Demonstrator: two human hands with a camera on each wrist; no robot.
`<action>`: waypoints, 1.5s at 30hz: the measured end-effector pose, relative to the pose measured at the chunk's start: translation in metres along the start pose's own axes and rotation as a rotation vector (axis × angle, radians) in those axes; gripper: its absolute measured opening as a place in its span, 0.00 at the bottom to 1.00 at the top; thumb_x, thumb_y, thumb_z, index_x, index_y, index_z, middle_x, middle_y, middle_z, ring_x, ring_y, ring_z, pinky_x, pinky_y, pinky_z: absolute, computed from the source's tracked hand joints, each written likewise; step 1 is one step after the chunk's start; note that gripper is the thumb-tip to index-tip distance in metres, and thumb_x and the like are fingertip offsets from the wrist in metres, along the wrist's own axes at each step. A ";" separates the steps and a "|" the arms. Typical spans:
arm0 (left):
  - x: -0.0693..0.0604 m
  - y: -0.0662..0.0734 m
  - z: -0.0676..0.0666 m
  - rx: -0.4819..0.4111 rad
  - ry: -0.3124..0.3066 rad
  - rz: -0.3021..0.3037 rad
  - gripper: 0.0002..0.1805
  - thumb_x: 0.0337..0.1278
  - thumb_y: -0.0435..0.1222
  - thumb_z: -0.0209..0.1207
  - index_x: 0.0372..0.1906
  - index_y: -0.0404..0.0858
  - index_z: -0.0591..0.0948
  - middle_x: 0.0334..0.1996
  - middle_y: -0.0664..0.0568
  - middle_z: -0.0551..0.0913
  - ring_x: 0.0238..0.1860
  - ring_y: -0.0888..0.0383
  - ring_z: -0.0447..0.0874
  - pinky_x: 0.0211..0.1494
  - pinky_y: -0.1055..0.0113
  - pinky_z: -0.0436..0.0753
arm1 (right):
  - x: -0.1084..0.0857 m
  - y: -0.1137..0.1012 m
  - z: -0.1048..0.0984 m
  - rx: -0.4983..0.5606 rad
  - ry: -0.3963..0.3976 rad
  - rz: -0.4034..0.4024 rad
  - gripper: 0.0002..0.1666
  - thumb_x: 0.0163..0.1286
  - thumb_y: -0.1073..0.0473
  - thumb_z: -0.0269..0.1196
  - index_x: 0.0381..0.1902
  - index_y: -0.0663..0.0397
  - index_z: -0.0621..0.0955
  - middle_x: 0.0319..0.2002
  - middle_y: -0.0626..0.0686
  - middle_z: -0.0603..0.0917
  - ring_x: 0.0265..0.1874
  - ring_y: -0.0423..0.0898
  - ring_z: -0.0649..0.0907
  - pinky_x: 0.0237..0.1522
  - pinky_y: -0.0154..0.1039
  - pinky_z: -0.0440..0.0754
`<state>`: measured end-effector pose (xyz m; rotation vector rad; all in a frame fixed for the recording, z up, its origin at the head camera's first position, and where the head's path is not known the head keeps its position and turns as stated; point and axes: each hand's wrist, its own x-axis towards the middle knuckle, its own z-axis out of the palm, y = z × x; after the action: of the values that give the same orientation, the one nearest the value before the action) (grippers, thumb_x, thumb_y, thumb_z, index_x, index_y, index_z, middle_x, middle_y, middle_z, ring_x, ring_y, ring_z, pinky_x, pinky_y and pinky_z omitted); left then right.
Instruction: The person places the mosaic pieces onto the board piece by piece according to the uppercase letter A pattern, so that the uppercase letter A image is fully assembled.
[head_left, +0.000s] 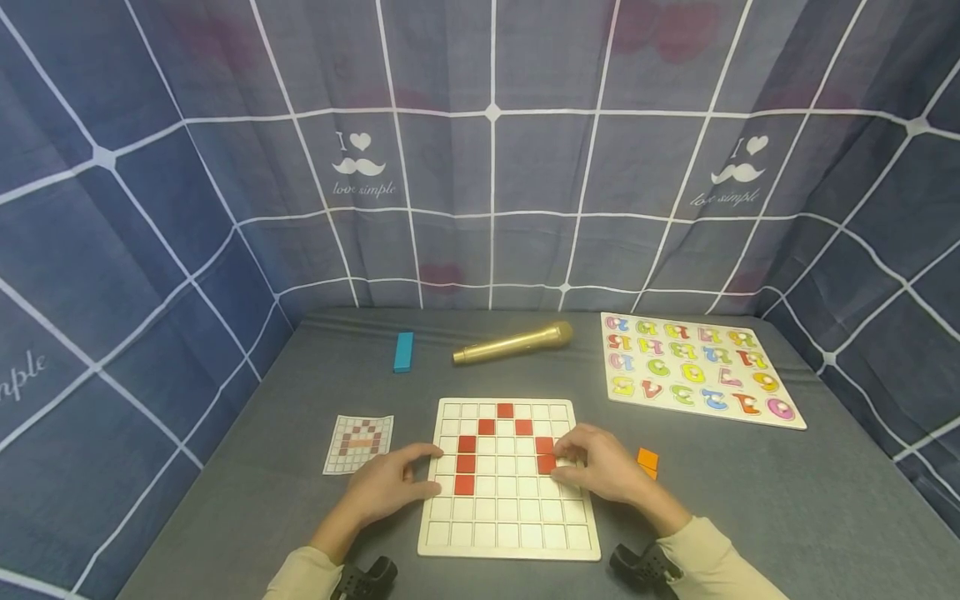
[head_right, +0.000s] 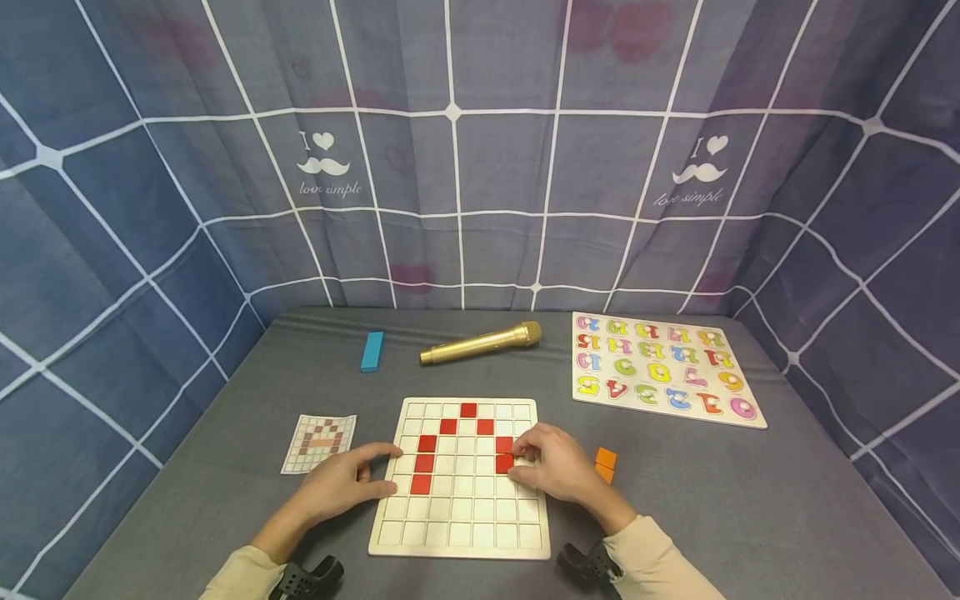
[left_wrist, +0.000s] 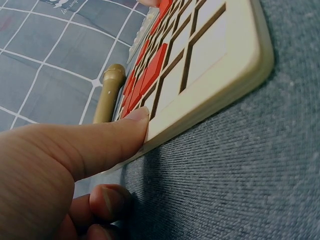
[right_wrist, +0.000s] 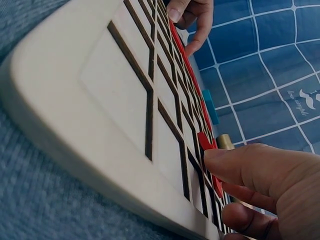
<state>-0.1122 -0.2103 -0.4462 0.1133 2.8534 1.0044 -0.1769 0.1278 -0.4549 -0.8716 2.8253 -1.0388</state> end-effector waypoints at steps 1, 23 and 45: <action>0.000 0.000 0.000 0.000 -0.001 -0.001 0.25 0.48 0.49 0.71 0.54 0.55 0.81 0.16 0.60 0.70 0.16 0.65 0.62 0.19 0.71 0.59 | 0.000 0.000 0.000 0.000 0.000 0.000 0.14 0.52 0.54 0.75 0.36 0.47 0.84 0.32 0.42 0.80 0.32 0.35 0.74 0.35 0.30 0.72; 0.000 0.000 -0.001 0.010 0.000 0.004 0.25 0.47 0.49 0.71 0.54 0.55 0.81 0.17 0.60 0.70 0.16 0.65 0.62 0.19 0.71 0.60 | 0.001 0.001 0.000 0.005 -0.006 -0.013 0.14 0.53 0.53 0.75 0.37 0.47 0.86 0.31 0.41 0.79 0.30 0.34 0.73 0.33 0.30 0.71; 0.001 0.000 -0.002 0.007 -0.006 0.008 0.25 0.48 0.50 0.71 0.54 0.55 0.81 0.16 0.61 0.70 0.16 0.65 0.62 0.19 0.71 0.60 | 0.001 0.005 0.000 0.003 0.035 -0.041 0.10 0.54 0.54 0.75 0.34 0.46 0.86 0.29 0.41 0.78 0.28 0.32 0.72 0.31 0.29 0.70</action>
<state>-0.1130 -0.2113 -0.4445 0.1290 2.8531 0.9941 -0.1805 0.1300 -0.4579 -0.9241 2.8454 -1.0727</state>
